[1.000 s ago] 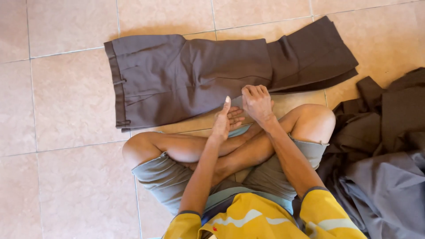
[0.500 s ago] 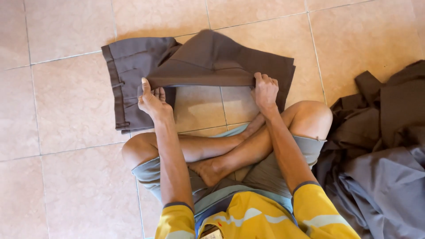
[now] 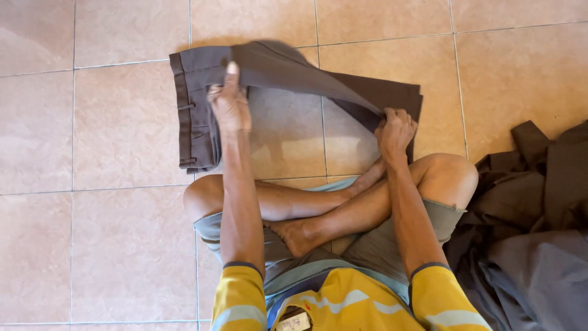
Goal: The person sits cross-legged on a tiled floor and folds two pairs of dark brown trousers by hand. They smooth the fabric, fold the legs, and then fold the garment into a compact rectangle, placing the finished items to the side.
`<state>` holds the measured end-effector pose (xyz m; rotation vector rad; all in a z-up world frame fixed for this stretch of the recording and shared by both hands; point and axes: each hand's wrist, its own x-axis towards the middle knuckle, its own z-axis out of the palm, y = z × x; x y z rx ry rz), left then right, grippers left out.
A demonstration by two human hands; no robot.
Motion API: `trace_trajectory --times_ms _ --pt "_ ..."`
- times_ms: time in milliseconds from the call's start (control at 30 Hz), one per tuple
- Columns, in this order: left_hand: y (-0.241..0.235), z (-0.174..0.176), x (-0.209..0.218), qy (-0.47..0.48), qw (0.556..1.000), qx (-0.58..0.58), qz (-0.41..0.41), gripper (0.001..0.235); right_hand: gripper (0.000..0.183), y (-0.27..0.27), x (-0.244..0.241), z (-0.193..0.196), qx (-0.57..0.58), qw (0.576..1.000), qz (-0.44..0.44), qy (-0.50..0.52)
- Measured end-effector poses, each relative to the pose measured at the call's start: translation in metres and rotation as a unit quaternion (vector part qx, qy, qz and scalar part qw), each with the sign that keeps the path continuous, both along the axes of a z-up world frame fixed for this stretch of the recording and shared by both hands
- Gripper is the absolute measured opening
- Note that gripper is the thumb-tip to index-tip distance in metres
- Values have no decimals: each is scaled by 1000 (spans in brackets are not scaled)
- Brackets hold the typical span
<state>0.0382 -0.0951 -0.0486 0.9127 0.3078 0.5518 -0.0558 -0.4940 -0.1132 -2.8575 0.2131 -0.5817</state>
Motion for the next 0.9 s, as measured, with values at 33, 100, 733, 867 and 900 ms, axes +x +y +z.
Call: trace_trajectory --times_ms 33,100,733,867,900 --pt "4 39 -34 1 1000 1 0 17 29 5 -2 15 1 1000 0 1" --pt "3 138 -89 -81 981 -165 60 18 47 17 -1 47 -50 974 117 -185" --pt "-34 -72 -119 179 776 602 67 67 36 36 -1 -8 57 995 75 20" --pt "-13 -97 -118 344 596 697 -203 73 33 42 -21 3 2 994 104 29" --pt "-4 -102 -115 402 537 699 -249 81 32 40 -23 -2 -38 987 113 105"
